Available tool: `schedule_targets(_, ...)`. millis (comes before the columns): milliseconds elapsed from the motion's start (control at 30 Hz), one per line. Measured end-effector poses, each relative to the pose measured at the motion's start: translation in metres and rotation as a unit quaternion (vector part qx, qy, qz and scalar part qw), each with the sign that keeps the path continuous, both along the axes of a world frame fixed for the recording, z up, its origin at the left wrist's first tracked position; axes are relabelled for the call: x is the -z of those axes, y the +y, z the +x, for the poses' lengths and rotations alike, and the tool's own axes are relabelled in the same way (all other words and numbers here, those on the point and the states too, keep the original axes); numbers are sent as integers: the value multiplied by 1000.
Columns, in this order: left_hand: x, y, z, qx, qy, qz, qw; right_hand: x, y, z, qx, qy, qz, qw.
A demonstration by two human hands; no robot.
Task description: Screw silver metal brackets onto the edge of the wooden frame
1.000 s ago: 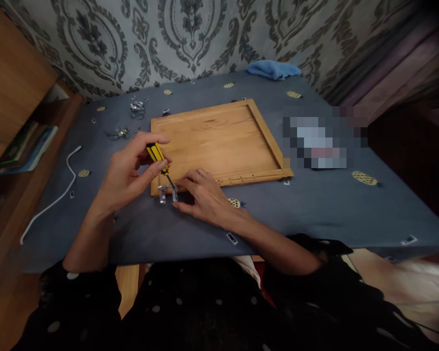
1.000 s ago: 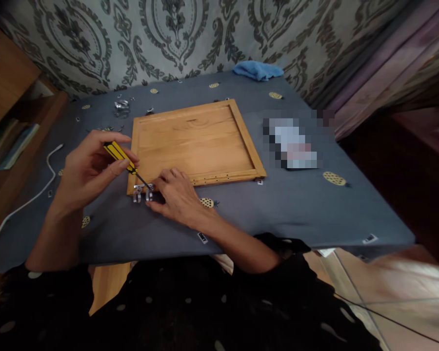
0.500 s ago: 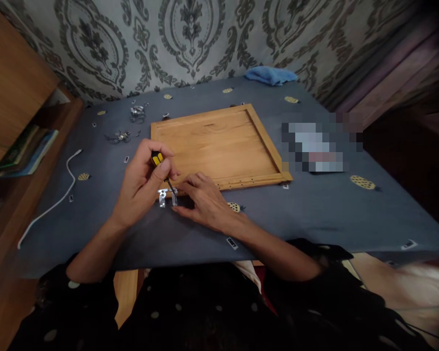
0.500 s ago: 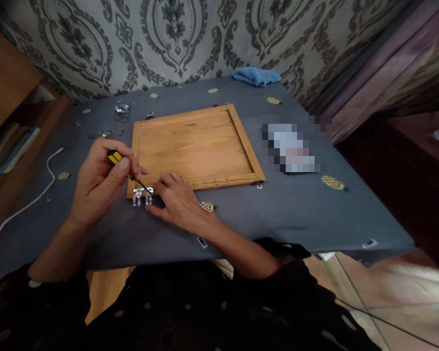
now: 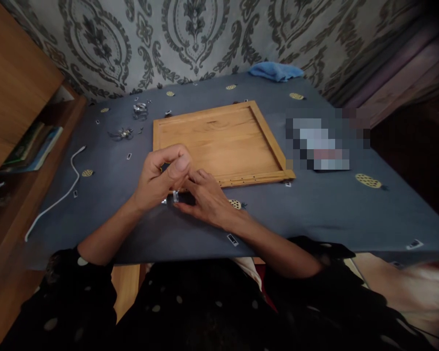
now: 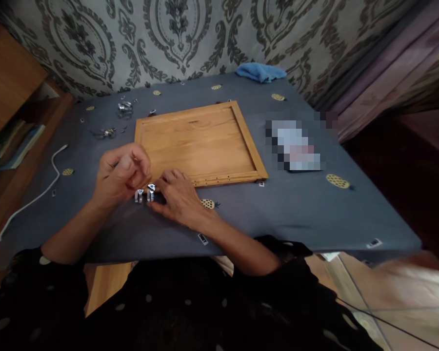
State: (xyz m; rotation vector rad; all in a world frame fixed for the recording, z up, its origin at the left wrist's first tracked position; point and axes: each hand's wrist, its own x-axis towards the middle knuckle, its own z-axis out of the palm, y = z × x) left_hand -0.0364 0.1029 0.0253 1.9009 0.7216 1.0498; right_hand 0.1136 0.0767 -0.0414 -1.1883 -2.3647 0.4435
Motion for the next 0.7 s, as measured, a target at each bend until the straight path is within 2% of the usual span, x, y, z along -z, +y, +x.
schedule_targets(67, -2, 2, -2, 55, -32, -47, 997, 0, 0, 0, -2, 3, -3, 1000)
schedule_targets(133, -2, 1, -3, 76, -51, -76, 993, -1, 0, 0, 0, 6, -5, 1000)
schedule_targets(233, -3, 0, -3, 55, -79, -80, 992, -2, -1, 0, 4, 4, -8, 1000)
schedule_targets(433, -15, 0, 0, -17, -211, -60, 975, -2, -1, 1, -1, 16, -16, 1000)
schedule_targets(533, -17, 1, 1, -31, -216, -70, 973, -1, -1, 1, 1, 16, -11, 1000)
schedule_targets(700, -11, 1, 0, -23, -209, -77, 975, -2, 0, 1, 0, 9, -10, 1000)
